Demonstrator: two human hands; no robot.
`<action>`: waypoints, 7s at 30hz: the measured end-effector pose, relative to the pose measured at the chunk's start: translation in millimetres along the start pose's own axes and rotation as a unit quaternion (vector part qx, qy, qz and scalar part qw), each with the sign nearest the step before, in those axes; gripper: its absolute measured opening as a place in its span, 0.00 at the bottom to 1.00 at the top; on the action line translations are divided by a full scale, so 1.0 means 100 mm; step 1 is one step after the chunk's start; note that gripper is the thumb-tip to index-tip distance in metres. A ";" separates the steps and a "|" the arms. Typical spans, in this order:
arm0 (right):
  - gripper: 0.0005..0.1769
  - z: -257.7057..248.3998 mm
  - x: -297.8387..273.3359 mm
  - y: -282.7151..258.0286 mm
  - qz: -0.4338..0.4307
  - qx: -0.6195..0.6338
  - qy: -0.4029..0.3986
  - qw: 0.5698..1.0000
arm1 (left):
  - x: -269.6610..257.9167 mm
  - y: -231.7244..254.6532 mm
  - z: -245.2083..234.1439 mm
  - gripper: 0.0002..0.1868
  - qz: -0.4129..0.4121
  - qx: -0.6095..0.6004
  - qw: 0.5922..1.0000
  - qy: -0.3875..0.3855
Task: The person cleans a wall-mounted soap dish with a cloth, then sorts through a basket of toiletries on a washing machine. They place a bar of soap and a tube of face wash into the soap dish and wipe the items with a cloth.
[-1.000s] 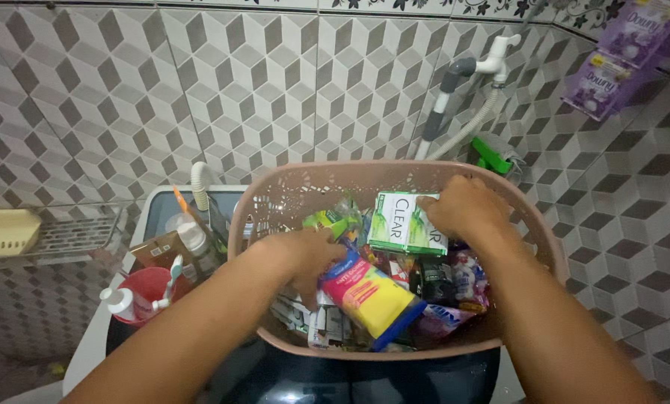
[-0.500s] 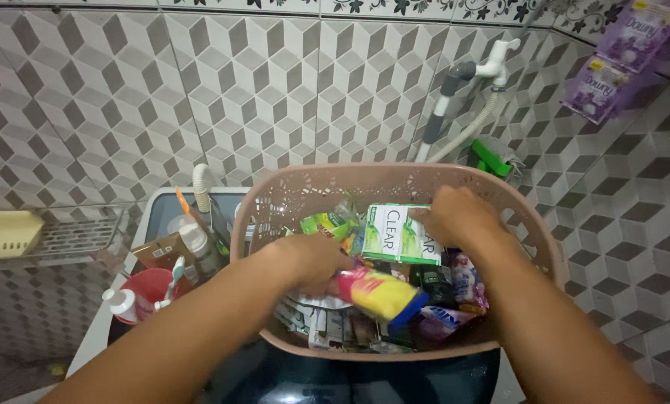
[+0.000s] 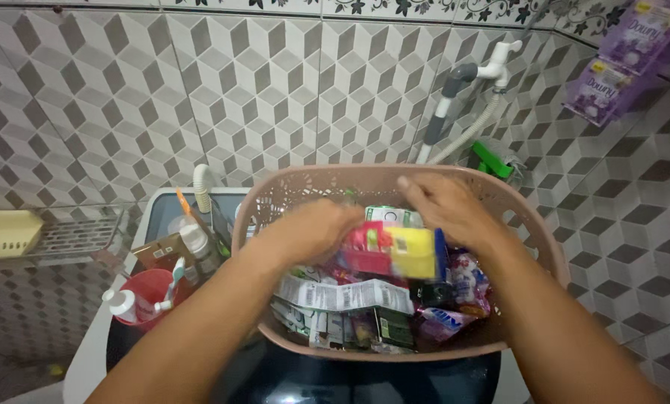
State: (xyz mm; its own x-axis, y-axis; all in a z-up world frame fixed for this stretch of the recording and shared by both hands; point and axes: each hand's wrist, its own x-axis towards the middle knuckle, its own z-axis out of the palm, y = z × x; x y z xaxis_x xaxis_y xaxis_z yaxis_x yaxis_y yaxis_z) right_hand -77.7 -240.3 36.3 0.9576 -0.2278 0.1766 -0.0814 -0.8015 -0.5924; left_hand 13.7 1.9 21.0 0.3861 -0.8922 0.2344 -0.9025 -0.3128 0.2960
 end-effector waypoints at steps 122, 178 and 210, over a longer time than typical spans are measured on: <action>0.13 -0.43 -0.10 -0.06 -0.060 -0.040 0.071 0.995 | 0.02 0.17 0.12 0.23 0.133 0.184 0.957 -0.180; 0.32 0.09 -0.06 0.09 0.050 -0.489 -0.303 0.816 | 0.21 0.56 0.49 0.35 -0.158 0.125 0.894 -0.401; 0.15 0.41 0.09 0.25 -0.191 0.068 -0.610 0.766 | 0.49 -0.05 0.41 0.36 -0.167 0.124 0.949 -0.238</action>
State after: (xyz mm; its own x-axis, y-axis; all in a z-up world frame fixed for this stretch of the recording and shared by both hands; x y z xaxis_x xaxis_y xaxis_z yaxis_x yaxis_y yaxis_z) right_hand -59.4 -239.6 -9.2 0.4559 0.7626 -0.4589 0.2196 -0.5961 -0.7723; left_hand 29.2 -53.6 -7.2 0.5824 -0.7569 -0.2964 -0.7844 -0.6190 0.0395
